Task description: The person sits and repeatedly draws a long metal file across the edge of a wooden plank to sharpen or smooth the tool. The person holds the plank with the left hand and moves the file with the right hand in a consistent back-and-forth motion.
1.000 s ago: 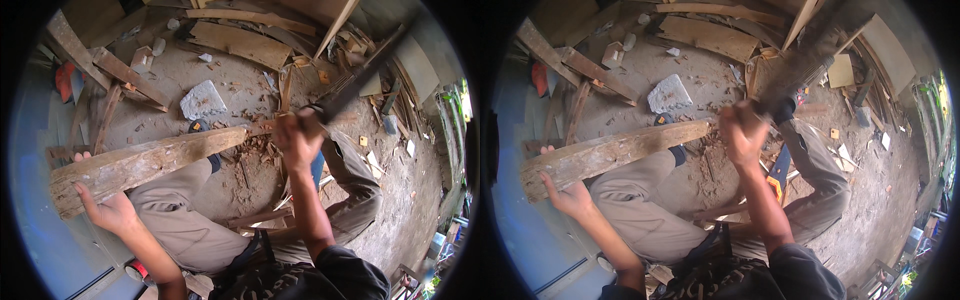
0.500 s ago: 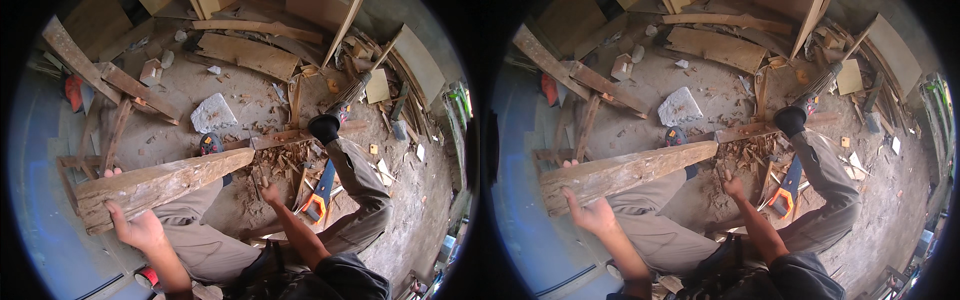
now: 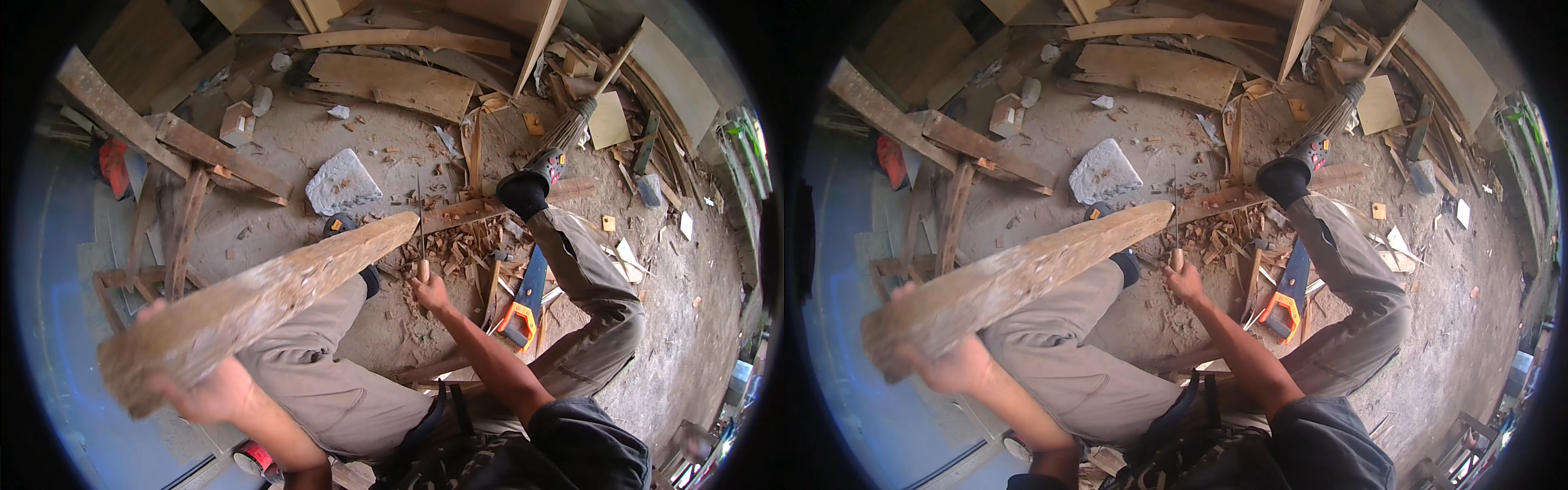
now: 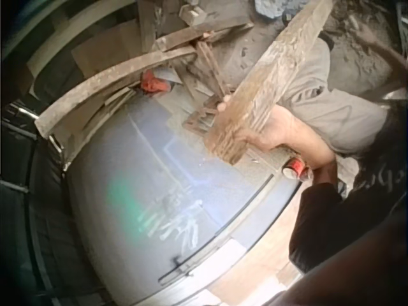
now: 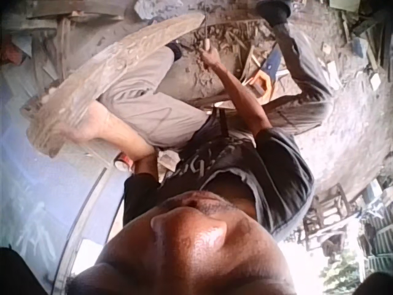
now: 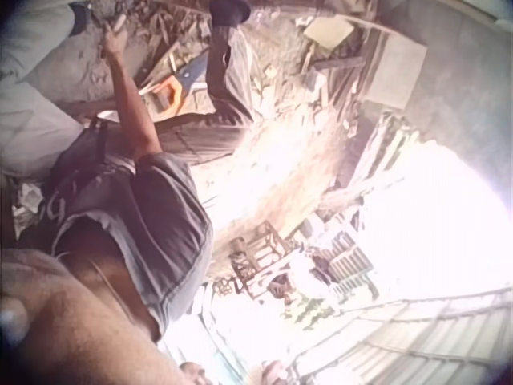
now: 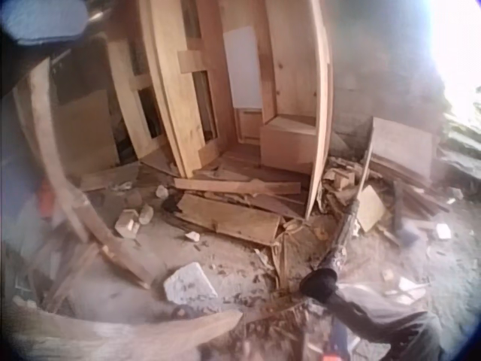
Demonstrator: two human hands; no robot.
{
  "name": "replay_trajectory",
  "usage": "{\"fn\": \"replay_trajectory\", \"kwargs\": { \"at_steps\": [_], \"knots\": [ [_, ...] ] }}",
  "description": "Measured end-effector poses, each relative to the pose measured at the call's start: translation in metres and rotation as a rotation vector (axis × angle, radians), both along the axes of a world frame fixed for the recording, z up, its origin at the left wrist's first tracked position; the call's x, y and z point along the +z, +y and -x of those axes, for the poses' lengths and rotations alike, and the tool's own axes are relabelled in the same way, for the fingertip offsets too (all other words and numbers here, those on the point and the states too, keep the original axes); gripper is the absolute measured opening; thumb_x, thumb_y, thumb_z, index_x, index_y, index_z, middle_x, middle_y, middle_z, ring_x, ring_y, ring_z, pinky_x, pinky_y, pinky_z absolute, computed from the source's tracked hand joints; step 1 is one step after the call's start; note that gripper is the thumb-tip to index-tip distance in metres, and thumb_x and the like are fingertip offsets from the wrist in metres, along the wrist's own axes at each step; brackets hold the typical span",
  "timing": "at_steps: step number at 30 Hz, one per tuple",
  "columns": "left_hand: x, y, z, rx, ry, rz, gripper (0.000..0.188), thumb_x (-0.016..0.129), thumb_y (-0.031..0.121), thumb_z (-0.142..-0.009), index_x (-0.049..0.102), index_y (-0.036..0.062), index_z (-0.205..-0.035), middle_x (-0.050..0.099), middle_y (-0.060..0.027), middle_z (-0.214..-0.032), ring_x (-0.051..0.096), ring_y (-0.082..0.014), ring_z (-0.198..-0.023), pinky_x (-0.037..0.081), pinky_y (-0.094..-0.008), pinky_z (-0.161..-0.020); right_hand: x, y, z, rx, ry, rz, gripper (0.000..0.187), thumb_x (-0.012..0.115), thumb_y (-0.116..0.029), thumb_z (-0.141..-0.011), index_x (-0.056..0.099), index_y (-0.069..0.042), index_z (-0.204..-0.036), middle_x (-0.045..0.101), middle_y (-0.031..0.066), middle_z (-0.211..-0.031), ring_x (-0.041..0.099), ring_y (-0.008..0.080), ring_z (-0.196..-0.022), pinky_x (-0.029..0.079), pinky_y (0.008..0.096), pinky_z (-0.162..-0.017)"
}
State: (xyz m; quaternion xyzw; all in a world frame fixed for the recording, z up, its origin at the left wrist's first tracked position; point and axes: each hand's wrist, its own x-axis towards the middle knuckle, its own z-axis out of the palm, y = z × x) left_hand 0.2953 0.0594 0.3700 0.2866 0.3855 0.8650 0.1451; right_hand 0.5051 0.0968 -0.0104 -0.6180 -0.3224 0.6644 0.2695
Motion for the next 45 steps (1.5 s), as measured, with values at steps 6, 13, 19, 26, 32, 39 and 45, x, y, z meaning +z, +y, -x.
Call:
{"fn": "replay_trajectory", "kwargs": {
  "at_steps": [6, 13, 19, 26, 32, 39, 45],
  "knots": [
    [0.0, 0.015, 0.003, 0.008, 0.045, 0.198, 0.065, 0.04, 0.039, -0.105, 0.03, -0.0091, -0.147, 0.037, -0.0216, -0.15, 0.034, -0.0339, -0.141, 0.028, -0.0518, -0.116, -0.017, 0.015, -0.024, -0.024, -0.038, -0.21, 0.034, 0.068, -0.035, -0.093, 0.059, -0.003, -0.099, 0.057, 0.0022, -0.074, 0.053, 0.0125, -0.062, 0.044, 0.0299, -0.055],
    [-0.001, 0.018, 0.0, 0.052, 0.141, 0.251, 0.065, 0.04, 0.04, -0.105, 0.031, -0.0099, -0.146, 0.039, -0.0234, -0.148, 0.037, -0.031, -0.14, 0.03, -0.0478, -0.116, 0.159, 0.083, -0.04, -0.157, -0.093, -0.612, 0.033, 0.07, -0.03, -0.091, 0.06, 0.0, -0.096, 0.063, 0.0106, -0.078, 0.056, 0.0138, -0.07, 0.048, 0.0325, -0.063],
    [0.004, 0.022, -0.004, 0.065, 0.156, 0.264, 0.064, 0.041, 0.041, -0.105, 0.034, -0.0095, -0.144, 0.041, -0.0221, -0.147, 0.038, -0.0303, -0.138, 0.03, -0.0466, -0.115, 0.186, 0.091, -0.032, -0.357, -0.104, -1.065, 0.02, 0.072, -0.016, -0.09, 0.057, -0.003, -0.089, 0.055, 0.0023, -0.073, 0.049, 0.0103, -0.067, 0.044, 0.0305, -0.06],
    [0.002, 0.027, -0.002, 0.028, 0.16, 0.249, 0.066, 0.041, 0.044, -0.104, 0.033, -0.0066, -0.146, 0.039, -0.0191, -0.149, 0.035, -0.0306, -0.14, 0.03, -0.0471, -0.115, -0.042, -0.018, -0.022, 0.031, -0.44, -0.144, 0.054, 0.076, -0.045, -0.083, 0.063, 0.005, -0.1, 0.068, 0.0246, -0.087, 0.068, 0.0399, -0.083, 0.051, 0.0455, -0.074],
    [0.001, 0.026, -0.006, -0.022, 0.148, 0.235, 0.066, 0.043, 0.043, -0.104, 0.031, -0.0057, -0.147, 0.038, -0.0171, -0.15, 0.033, -0.0296, -0.141, 0.03, -0.0484, -0.115, -0.029, -0.011, -0.043, 0.08, -0.097, 0.082, 0.044, 0.072, -0.045, -0.088, 0.057, -0.005, -0.078, 0.056, 0.0052, -0.063, 0.056, 0.0178, -0.056, 0.044, 0.0354, -0.052],
    [0.002, 0.023, -0.003, 0.047, 0.094, 0.221, 0.064, 0.048, 0.04, -0.103, 0.034, -0.0069, -0.145, 0.04, -0.0182, -0.148, 0.034, -0.0295, -0.14, 0.03, -0.0473, -0.115, 0.066, 0.032, -0.052, 0.073, -0.234, -0.207, 0.04, 0.069, -0.04, -0.087, 0.061, -0.001, -0.088, 0.064, 0.0165, -0.074, 0.06, 0.0227, -0.067, 0.05, 0.0405, -0.066],
    [0.002, 0.022, -0.003, 0.058, 0.033, 0.193, 0.063, 0.05, 0.036, -0.103, 0.035, -0.0095, -0.144, 0.041, -0.0191, -0.148, 0.036, -0.0294, -0.14, 0.031, -0.0483, -0.115, 0.253, 0.11, -0.054, -0.254, 0.201, -0.802, 0.036, 0.07, -0.025, -0.092, 0.05, -0.007, -0.069, 0.05, -0.0031, -0.063, 0.045, 0.0071, -0.058, 0.037, 0.0273, -0.052]
  ]
}}
